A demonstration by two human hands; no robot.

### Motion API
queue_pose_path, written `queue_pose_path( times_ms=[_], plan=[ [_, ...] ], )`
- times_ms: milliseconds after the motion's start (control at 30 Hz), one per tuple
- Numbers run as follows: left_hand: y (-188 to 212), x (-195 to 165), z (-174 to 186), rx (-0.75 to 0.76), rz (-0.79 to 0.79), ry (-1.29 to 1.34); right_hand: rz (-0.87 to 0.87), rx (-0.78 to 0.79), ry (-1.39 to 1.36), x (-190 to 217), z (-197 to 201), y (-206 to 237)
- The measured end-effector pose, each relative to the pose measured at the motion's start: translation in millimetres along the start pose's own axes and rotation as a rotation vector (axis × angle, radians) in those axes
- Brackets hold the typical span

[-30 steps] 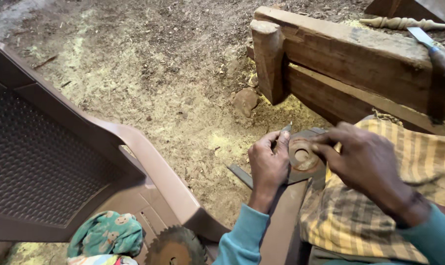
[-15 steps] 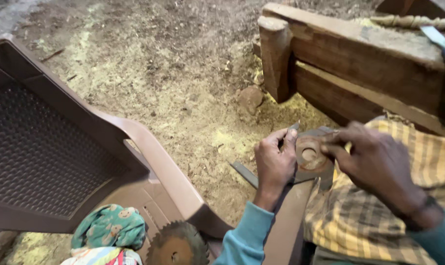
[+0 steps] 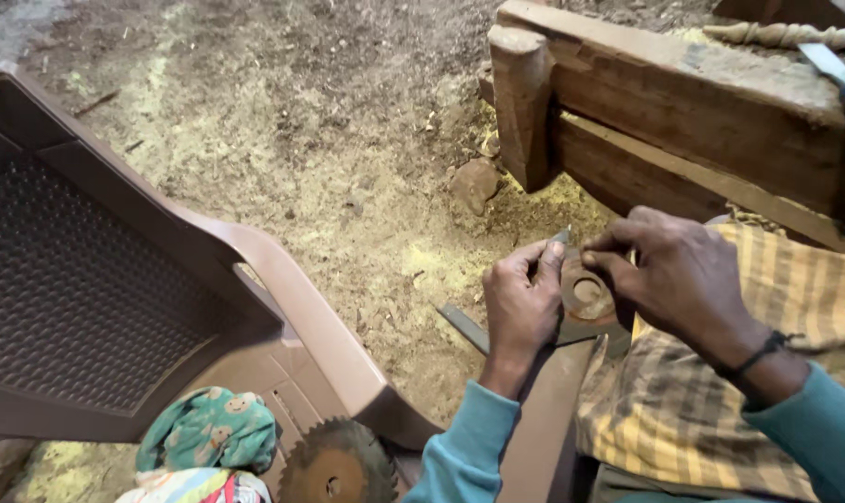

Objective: The person sits on a plastic chair and uses a small green abrasive block to sharpen the edges of a metal gear-like part held in their left hand. They repeatedly rub the block along the inner and outer edges of the part, occasionally rotating it to access different sections.

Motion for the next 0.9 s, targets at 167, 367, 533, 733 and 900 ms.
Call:
queue_pose_path(
  times_ms=[167,367,533,733,900],
  plan=[
    [1,12,-5,0.062,0.161,-0.06,-0.18,0.1,0.06,-21,0,8],
    [0,1,-1,0.004,0.003,0.001,0.028,0.037,0.031,-12,-8,0],
    [1,4,-1,0.0,0.044,-0.031,-0.056,0.066,0.054,-15,-1,1],
    [0,3,-1,-0.004,0.028,-0.013,-0.006,0.048,-0.014,7,2,-10],
    [0,0,-1,-0.002,0.011,0.015,-0.101,0.105,0.048,-3,9,-1]
  ],
)
Point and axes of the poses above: each hand's wrist, its own y-axis away from the middle knuckle, its own z-axis out of the back of the hand, x = y × z, the point moved 7 cm from there along -y, towards the middle knuckle, and after that the axes turned 13 degrees about -x, right-handed, at the moved point
